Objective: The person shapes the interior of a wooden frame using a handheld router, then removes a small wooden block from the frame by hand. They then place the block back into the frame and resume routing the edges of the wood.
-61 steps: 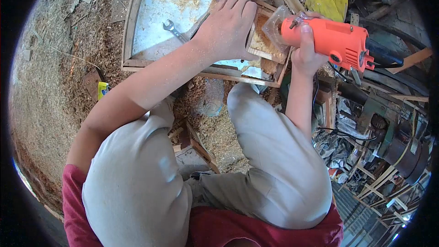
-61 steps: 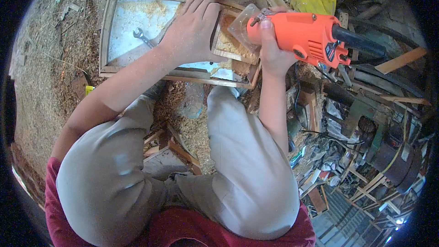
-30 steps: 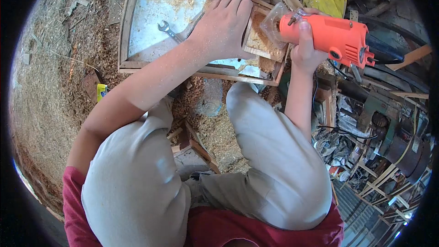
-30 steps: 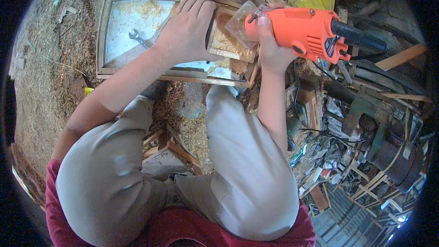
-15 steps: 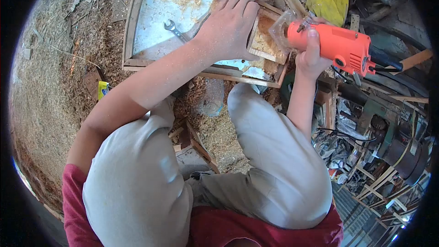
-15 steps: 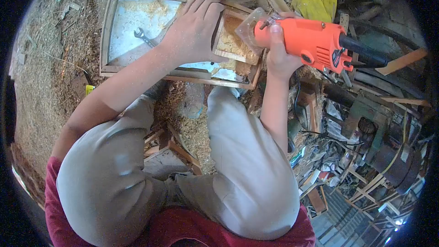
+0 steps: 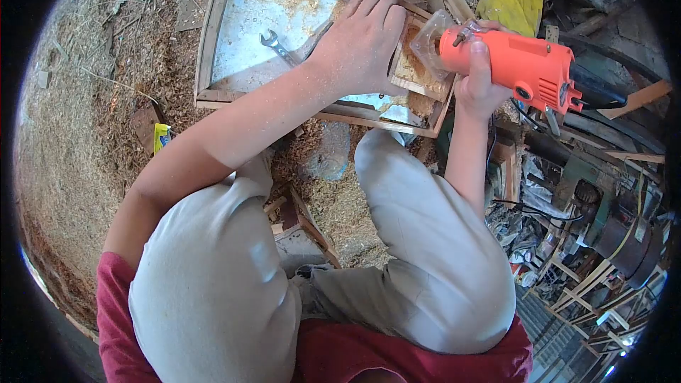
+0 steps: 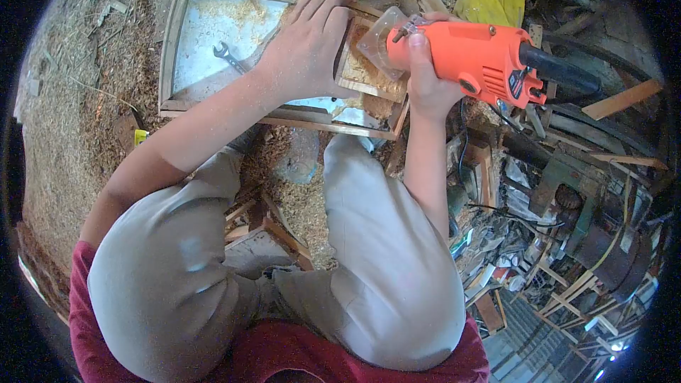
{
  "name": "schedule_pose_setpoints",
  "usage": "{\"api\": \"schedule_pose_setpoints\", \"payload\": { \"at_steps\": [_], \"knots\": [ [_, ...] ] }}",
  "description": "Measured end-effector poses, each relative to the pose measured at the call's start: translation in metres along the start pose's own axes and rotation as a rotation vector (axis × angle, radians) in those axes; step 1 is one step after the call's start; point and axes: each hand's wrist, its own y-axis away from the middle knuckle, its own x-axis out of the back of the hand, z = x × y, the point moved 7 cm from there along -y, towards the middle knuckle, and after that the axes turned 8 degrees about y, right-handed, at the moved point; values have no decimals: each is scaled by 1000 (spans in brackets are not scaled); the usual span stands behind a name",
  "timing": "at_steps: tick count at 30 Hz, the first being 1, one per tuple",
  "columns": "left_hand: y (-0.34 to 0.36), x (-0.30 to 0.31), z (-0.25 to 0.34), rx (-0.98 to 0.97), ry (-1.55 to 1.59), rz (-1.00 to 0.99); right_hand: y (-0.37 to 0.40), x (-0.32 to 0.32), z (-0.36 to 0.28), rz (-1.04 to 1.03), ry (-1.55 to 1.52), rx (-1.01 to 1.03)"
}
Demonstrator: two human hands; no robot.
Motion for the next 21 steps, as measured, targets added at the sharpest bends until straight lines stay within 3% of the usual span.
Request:
{"api": "schedule_pose_setpoints", "payload": {
  "at_steps": [21],
  "knots": [
    [0, -1, -1, -9, -2, 10, -4, 11, 10, 15, 17, 16]
  ]
}}
